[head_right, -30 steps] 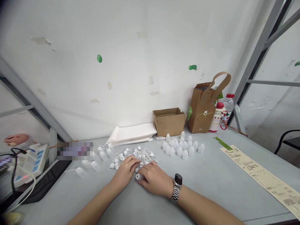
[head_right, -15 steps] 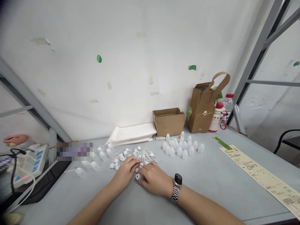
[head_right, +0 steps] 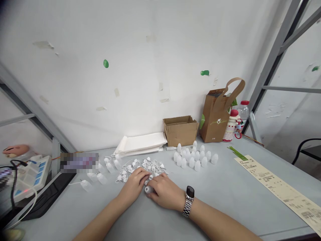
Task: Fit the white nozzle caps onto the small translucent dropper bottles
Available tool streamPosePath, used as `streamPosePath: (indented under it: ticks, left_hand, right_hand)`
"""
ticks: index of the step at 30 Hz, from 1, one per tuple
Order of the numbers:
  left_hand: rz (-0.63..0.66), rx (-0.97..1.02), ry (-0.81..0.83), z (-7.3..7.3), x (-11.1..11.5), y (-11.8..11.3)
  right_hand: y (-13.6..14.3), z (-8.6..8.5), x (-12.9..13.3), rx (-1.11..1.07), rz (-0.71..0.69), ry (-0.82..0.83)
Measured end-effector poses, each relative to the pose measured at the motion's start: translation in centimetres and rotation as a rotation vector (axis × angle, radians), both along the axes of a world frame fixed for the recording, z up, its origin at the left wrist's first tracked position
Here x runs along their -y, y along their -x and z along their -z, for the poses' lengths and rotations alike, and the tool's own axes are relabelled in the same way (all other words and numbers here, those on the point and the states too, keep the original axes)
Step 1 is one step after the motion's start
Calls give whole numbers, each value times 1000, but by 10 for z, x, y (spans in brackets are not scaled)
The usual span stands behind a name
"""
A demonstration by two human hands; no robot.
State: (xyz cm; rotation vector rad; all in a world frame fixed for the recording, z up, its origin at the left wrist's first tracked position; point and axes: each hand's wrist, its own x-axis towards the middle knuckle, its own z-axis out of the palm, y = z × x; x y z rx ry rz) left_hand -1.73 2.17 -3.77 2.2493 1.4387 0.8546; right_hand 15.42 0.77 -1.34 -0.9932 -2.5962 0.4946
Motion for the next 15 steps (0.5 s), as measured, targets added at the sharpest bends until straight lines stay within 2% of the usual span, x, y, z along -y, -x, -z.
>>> streamPosePath:
  ticks: [15]
  left_hand:
    - [-9, 6, 1, -2, 1, -1]
  right_hand:
    - [0, 1, 0, -1, 0, -1]
